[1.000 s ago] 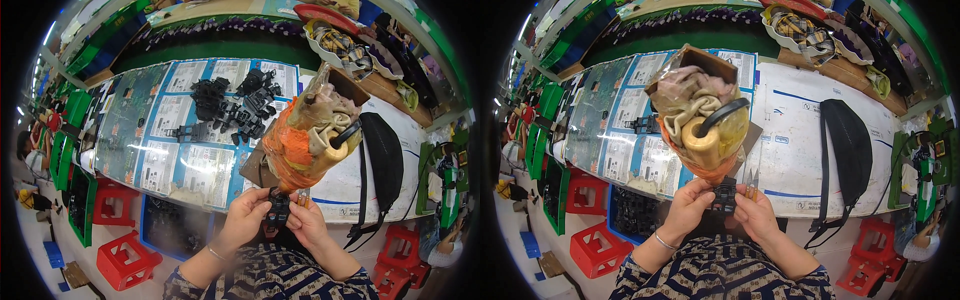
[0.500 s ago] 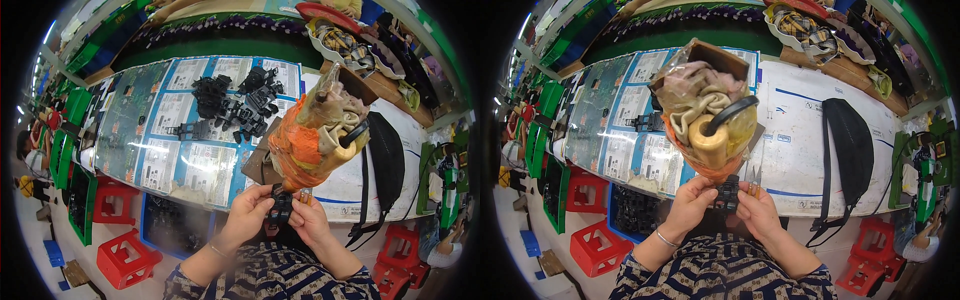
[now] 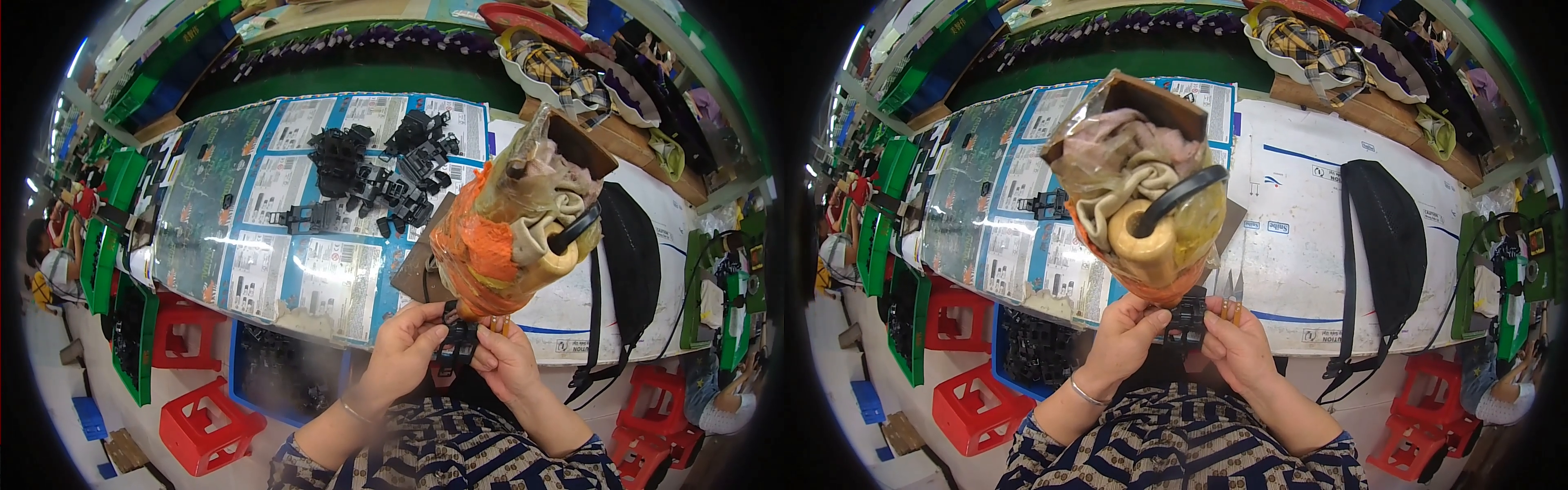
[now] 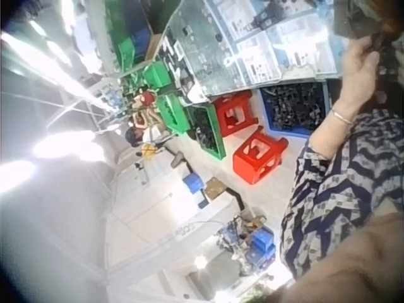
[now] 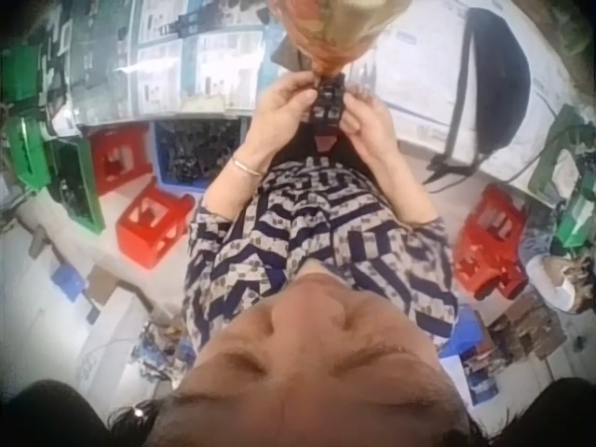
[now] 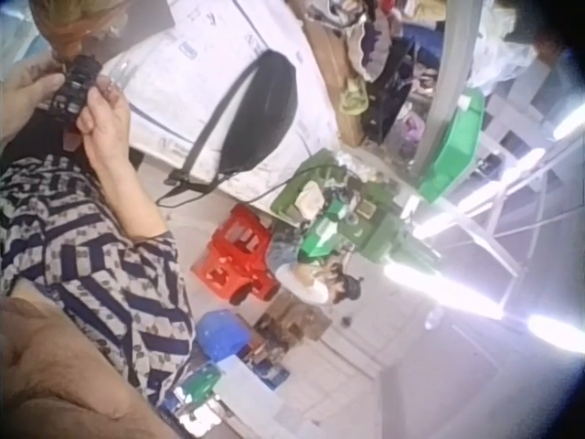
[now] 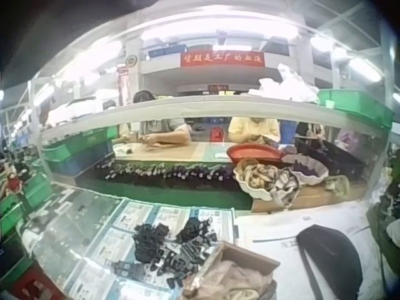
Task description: The person trims plastic parts using small snips and fits the components together by hand.
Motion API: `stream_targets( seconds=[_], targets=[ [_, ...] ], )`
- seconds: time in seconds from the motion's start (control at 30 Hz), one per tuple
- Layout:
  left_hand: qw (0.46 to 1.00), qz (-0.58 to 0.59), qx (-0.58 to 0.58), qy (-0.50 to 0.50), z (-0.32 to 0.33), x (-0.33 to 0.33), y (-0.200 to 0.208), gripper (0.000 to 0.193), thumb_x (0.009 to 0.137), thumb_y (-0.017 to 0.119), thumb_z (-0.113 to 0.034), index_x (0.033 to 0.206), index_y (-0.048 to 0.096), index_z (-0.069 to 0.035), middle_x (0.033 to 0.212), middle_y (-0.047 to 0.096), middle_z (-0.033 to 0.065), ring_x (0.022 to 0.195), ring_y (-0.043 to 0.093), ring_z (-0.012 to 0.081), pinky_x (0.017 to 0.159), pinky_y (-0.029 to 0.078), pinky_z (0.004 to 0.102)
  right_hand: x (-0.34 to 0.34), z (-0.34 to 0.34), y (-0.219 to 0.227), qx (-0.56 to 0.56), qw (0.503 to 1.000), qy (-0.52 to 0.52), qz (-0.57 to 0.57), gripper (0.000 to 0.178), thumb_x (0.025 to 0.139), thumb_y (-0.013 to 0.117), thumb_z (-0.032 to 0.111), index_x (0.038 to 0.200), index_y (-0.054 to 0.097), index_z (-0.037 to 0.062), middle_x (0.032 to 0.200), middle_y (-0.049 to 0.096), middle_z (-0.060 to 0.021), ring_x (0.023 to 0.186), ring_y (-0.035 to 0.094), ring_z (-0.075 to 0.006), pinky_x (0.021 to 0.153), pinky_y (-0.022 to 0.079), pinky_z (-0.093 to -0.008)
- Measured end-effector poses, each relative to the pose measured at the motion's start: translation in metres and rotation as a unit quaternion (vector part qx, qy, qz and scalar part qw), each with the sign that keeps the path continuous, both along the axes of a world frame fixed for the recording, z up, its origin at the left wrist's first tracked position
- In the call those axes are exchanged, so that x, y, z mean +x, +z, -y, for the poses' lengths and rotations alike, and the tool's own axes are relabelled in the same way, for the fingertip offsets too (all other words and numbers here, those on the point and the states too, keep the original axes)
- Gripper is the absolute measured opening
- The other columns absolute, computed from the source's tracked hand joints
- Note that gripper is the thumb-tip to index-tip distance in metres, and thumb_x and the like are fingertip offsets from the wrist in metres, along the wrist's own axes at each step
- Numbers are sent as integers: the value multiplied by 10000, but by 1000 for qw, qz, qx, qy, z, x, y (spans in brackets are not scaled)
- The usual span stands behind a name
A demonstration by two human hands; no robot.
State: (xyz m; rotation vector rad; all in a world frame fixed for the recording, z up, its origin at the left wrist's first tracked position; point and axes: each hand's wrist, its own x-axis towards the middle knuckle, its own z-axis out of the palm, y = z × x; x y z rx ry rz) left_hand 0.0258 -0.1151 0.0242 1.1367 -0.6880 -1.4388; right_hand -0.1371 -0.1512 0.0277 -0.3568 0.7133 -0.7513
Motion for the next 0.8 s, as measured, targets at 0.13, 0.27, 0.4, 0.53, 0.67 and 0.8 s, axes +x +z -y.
stream_targets(
  seconds=[0.13,0.27,0.4,0.53,0.67,0.8],
  targets=[
    [1000,13,0,-1,0,0,2,245,841,518,39,1081,568,56,924,531,47,818,556,95,725,469,219,-1,0,1,1,1000,7,0,154,902,492,63,1055,502,51,793,565,-29,502,380,-44,470,311,-194],
    [1000,6,0,-2,0,0,3,247,843,513,46,1084,564,60,925,529,45,837,558,96,741,469,219,-3,-1,-4,8,1000,-4,8,155,897,495,51,1052,500,48,787,559,-28,503,384,-48,471,314,-198],
    [1000,3,1,-11,-1,0,5,259,850,500,56,1104,547,67,946,531,46,884,567,103,774,467,221,-4,-2,-7,13,1000,-4,9,155,895,496,41,1049,502,52,779,550,-24,502,386,-53,473,316,-204],
    [1000,2,8,-20,-2,1,7,267,854,495,59,1118,536,69,977,536,52,911,569,109,791,465,223,-2,-2,-3,12,1000,-4,4,154,897,493,44,1050,505,55,777,550,-23,501,384,-52,471,314,-206],
    [1000,8,10,-23,-3,2,9,269,855,494,61,1121,534,67,984,538,54,909,569,110,792,466,225,-2,-3,-2,11,1000,1,3,157,898,492,51,1055,501,50,774,553,-24,499,381,-50,470,311,-204],
    [1000,-1,14,-23,-4,1,9,270,857,493,59,1124,527,73,982,539,53,909,568,110,789,471,225,-2,-3,0,8,1000,5,-3,164,899,491,55,1062,494,43,770,557,-28,497,378,-48,470,305,-197]
  ],
)
